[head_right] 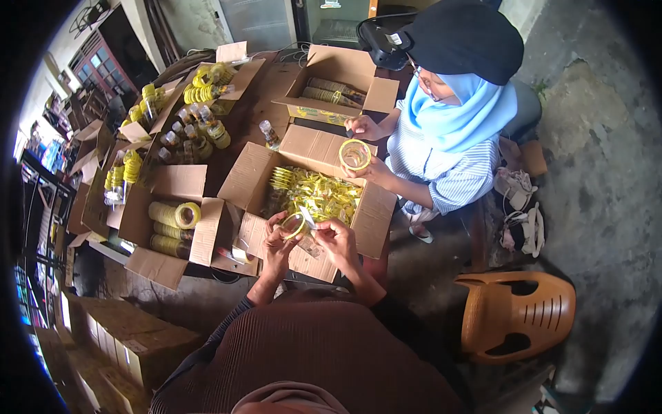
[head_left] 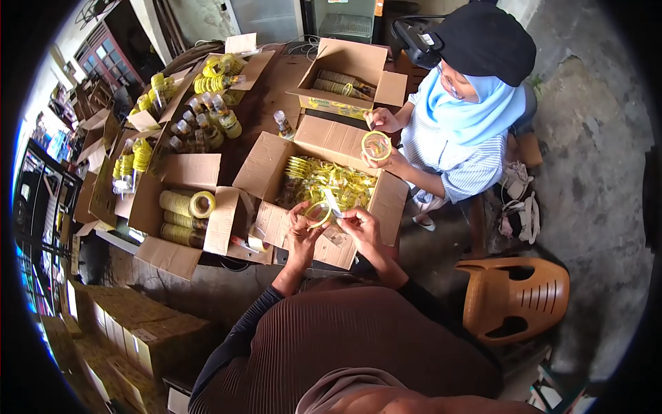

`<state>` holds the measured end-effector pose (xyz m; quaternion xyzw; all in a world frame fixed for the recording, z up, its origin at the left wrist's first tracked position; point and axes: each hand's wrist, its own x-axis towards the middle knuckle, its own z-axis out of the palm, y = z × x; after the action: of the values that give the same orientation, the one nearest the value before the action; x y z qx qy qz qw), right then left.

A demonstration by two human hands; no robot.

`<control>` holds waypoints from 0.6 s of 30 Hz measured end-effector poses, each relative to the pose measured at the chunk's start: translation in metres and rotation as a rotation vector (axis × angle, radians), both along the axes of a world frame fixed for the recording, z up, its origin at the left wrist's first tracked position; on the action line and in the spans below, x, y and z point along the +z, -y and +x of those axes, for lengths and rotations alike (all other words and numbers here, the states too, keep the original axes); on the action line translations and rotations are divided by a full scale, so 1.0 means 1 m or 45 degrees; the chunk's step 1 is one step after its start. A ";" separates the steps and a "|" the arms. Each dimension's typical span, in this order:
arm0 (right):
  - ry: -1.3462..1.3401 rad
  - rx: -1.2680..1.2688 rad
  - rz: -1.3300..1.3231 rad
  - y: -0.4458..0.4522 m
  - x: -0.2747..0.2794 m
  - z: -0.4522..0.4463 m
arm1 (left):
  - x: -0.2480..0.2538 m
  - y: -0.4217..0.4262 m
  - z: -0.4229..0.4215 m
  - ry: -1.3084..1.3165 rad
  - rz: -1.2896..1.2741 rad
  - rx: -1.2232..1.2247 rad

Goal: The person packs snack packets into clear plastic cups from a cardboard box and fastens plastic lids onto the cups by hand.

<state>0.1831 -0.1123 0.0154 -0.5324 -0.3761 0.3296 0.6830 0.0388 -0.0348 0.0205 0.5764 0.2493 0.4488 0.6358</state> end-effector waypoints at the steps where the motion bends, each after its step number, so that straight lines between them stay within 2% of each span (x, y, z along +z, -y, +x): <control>1: -0.143 0.078 -0.043 0.002 -0.002 0.006 | 0.001 0.003 0.000 0.002 -0.007 0.018; 3: -0.228 0.119 -0.113 0.008 -0.005 0.014 | 0.003 0.008 0.000 -0.032 0.066 -0.012; 7: -0.235 0.139 -0.036 0.019 -0.009 0.023 | -0.002 0.014 0.006 0.109 -0.018 0.061; 9: -0.178 0.137 -0.101 0.024 -0.013 0.028 | -0.002 0.015 0.004 0.103 -0.058 0.067; 11: -0.032 0.114 -0.132 0.026 -0.011 0.032 | 0.001 0.011 0.000 -0.350 0.424 0.163; 13: 0.019 0.090 -0.185 0.027 -0.011 0.034 | 0.008 0.011 -0.002 -0.433 0.451 0.158; 17: 0.418 -0.064 -0.126 0.027 0.010 0.029 | 0.001 0.007 -0.002 -0.217 0.358 0.116; 18: 0.560 -0.114 -0.114 0.027 0.018 0.026 | -0.001 0.006 -0.009 -0.371 0.386 0.087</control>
<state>0.2089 -0.1391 0.0337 -0.6372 -0.4770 0.1913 0.5743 0.0302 -0.0406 0.0192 0.7155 0.2877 0.4142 0.4835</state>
